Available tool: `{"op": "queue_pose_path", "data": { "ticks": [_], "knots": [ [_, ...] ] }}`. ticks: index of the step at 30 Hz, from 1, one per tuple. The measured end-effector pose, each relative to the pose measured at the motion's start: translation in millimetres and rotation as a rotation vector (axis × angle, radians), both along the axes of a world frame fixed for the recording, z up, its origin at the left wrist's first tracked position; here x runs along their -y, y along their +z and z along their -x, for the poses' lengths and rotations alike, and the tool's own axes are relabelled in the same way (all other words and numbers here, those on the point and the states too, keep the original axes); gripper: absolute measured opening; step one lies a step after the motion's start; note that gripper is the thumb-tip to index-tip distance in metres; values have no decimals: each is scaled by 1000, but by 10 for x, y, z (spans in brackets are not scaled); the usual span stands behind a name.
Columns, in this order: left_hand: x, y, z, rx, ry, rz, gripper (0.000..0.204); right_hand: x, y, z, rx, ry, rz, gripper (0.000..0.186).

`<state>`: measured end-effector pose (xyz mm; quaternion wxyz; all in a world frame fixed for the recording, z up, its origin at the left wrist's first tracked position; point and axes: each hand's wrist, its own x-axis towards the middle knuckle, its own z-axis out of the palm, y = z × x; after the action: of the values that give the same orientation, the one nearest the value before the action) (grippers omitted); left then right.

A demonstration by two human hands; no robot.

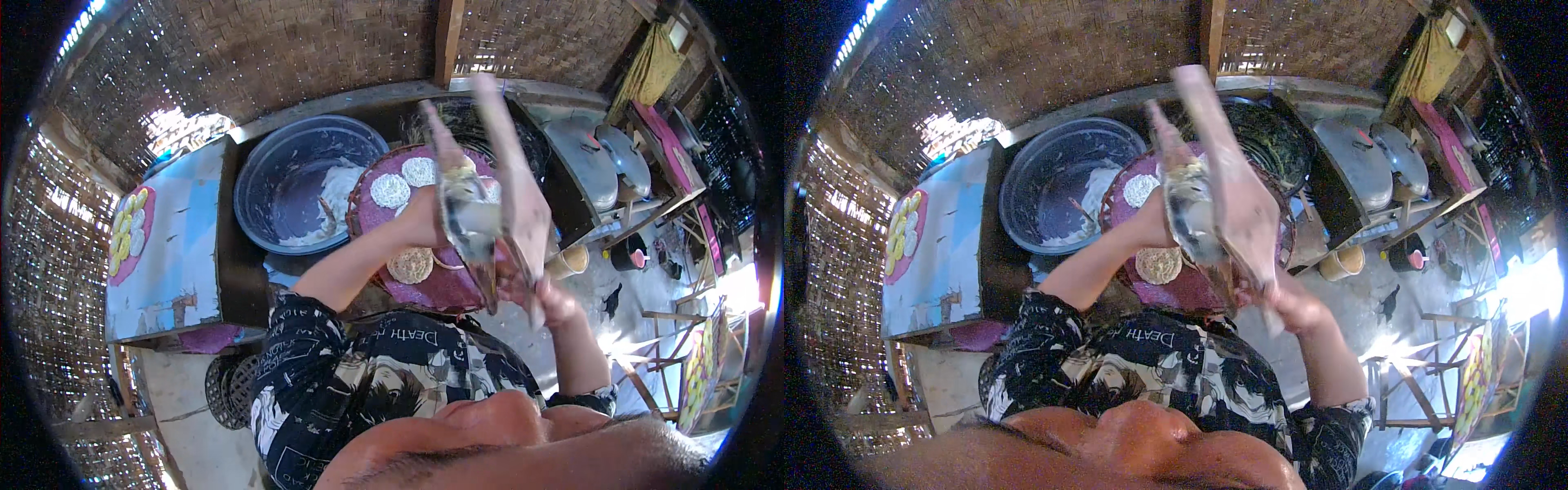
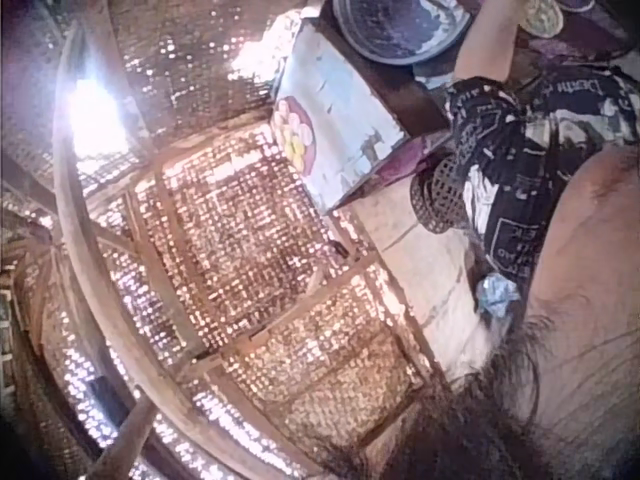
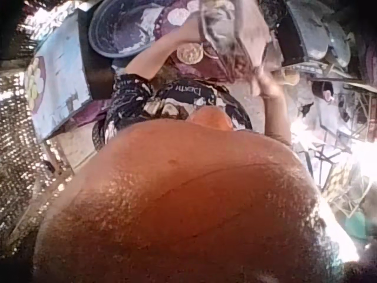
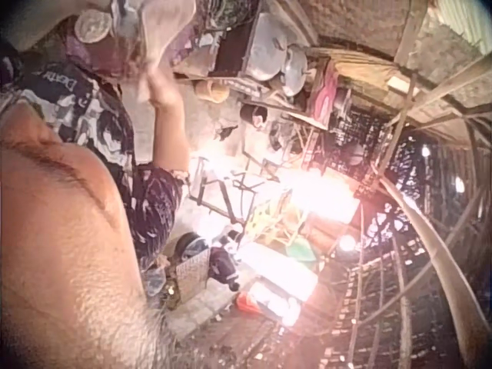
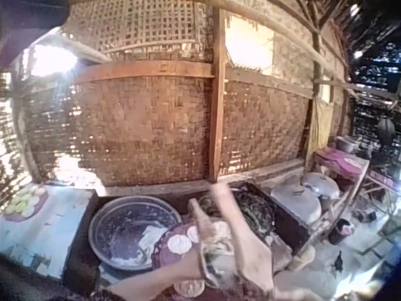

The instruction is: The person uses a wooden spreader and a ring mold to shape white paste into flat circles on a purple tray, then picks up the tray to move the items.

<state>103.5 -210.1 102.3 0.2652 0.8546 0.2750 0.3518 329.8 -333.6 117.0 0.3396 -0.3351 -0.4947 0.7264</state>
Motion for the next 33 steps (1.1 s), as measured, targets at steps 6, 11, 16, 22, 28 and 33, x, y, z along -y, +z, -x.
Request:
{"op": "queue_pose_path", "data": {
  "ticks": [6, 11, 16, 22, 28, 33],
  "knots": [
    [-138, 966, -136, 891, -1307, 850, 106, 92, 247, 128, -335, 462, 255, 108],
    [57, 1213, -399, 1010, -1391, 607, 89, 339, 298, -304, -288, 317, 410, 113],
    [-488, 416, -410, 1171, -1010, 1004, 72, 38, 201, -320, -97, 104, 425, 112],
    [-922, -344, -486, 1471, -985, 1365, 40, -272, 117, -270, 2, 92, 515, 97],
    [-904, -538, -451, 1501, -750, 1315, 54, -346, 130, -319, 184, 149, 477, 91],
    [-882, -539, -248, 1513, -622, 1258, 50, -373, 25, -226, 160, 78, 479, 77]
  ]
}}
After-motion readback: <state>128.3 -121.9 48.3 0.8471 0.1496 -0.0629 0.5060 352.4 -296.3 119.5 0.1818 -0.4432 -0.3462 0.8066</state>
